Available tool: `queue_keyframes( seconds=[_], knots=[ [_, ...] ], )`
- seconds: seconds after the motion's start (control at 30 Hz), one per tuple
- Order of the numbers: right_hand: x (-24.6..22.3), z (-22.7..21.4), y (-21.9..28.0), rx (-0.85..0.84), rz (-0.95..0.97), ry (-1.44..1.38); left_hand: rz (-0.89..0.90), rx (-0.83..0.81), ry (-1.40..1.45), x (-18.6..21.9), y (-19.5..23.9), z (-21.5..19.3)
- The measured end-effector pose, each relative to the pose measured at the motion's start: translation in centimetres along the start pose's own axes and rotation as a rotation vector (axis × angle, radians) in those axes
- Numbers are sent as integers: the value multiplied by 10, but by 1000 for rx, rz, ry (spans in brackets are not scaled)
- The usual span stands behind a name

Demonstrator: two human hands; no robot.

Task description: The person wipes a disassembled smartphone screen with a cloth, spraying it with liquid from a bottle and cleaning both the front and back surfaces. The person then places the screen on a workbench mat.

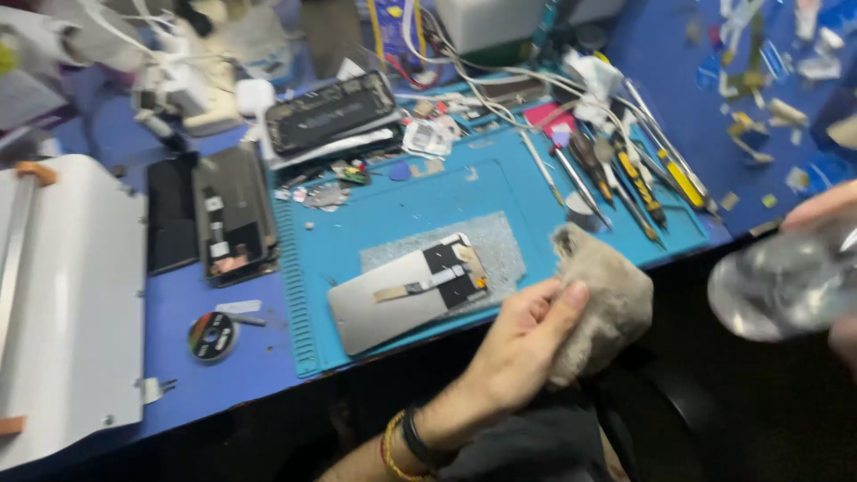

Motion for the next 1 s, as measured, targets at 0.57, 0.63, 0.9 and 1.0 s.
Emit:
queue_keyframes(
  seconds=[0.57, 0.63, 0.9, 1.0],
  knots=[
    [7, 92, 183, 296, -394, -111, -22, -240, 25, 5, -23, 75],
    [9, 93, 181, 328, -420, -86, -1, -251, -28, 4, -24, 74],
    [12, 99, 174, 340, -442, -98, -64, -260, -18, -6, -24, 74],
    [0, 96, 164, 343, -452, -120, -52, -281, 57, -8, -23, 67]
  ],
)
Point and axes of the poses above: each hand's wrist, its own y-axis away from the middle knuckle, its own z-axis out of the palm, x = y × z, the point moved 3 cm from there along -y, towards the middle knuckle, and after that the axes turned 4 degrees about y, right-handed, at the moved point
